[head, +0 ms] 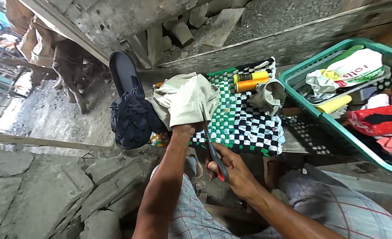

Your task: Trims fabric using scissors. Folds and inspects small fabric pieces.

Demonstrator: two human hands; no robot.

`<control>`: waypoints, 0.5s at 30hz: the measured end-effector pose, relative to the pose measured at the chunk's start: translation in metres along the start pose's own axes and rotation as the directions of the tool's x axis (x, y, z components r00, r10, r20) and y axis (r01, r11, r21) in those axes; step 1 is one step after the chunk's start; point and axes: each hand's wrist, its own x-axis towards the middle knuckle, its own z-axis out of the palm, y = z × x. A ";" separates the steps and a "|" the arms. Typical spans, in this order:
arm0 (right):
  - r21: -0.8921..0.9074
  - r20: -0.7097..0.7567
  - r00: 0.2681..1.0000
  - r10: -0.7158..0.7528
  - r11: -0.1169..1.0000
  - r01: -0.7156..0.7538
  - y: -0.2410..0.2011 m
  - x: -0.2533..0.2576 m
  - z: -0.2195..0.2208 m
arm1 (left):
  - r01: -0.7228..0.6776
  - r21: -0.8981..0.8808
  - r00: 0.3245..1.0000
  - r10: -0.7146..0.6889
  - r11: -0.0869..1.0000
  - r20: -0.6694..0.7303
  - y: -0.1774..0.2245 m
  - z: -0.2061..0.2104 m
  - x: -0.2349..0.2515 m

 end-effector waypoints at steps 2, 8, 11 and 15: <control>-0.008 -0.006 1.000 -0.003 1.000 0.003 0.001 -0.001 0.000 | 0.068 -0.052 0.998 -0.067 0.996 0.008 0.005 0.009 -0.006; -0.022 -0.067 0.998 -0.020 1.000 0.018 0.004 -0.001 -0.005 | 0.162 -0.191 0.978 -0.130 0.968 0.166 0.000 0.015 -0.008; -0.065 -0.106 0.994 -0.016 0.998 0.009 0.005 0.000 -0.008 | 0.164 -0.169 0.969 -0.126 0.972 0.214 -0.003 0.018 -0.009; -0.072 -0.115 0.993 -0.036 0.997 0.028 0.003 -0.001 -0.012 | 0.073 -0.060 0.958 -0.053 0.996 0.281 -0.009 0.012 -0.007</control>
